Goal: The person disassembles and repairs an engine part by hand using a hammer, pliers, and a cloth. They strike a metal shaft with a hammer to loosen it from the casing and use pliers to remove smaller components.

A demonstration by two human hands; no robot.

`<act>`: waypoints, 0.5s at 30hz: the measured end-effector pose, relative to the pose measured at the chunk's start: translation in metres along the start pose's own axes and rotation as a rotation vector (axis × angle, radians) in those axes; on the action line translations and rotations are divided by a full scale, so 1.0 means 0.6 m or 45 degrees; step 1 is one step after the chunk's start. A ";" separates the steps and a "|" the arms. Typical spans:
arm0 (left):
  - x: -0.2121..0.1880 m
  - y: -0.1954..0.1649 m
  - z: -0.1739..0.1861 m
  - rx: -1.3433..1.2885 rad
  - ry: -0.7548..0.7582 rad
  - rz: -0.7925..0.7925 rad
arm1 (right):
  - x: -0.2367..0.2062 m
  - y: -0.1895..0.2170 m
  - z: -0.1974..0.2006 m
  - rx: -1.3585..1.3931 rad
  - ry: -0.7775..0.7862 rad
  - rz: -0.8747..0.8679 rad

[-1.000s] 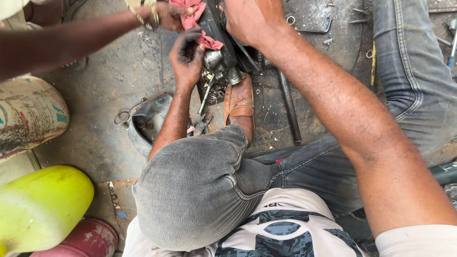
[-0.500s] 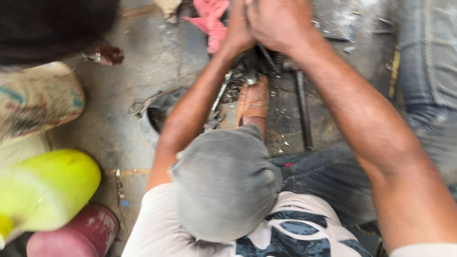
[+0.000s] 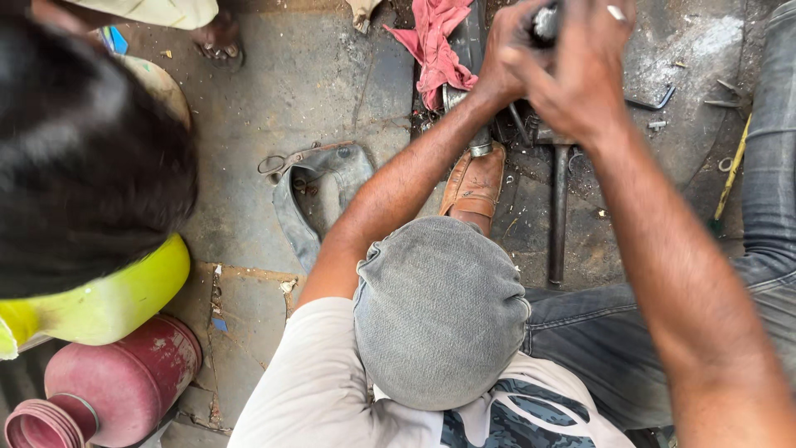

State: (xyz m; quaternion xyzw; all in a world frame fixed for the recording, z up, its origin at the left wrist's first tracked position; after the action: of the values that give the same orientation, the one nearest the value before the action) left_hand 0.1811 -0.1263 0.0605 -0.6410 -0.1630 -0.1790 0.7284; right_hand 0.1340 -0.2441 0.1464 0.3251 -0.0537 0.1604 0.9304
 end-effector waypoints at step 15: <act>-0.020 0.002 -0.012 -0.132 0.080 -0.047 | -0.304 -0.100 -0.083 -0.308 0.722 -1.462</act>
State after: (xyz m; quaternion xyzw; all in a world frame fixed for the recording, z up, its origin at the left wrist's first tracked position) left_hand 0.1708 -0.1329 0.0530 -0.6687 -0.1422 -0.2205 0.6957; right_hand -0.0179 -0.3056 0.0349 0.1401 0.3585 -0.2900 0.8762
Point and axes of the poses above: each hand's wrist, its own x-axis towards the middle knuckle, its own z-axis out of the back of the hand, y = z × x, the point moved 2 cm from there along x, towards the middle knuckle, and after that the axes turned 2 degrees about -z, right-handed, at the moved point
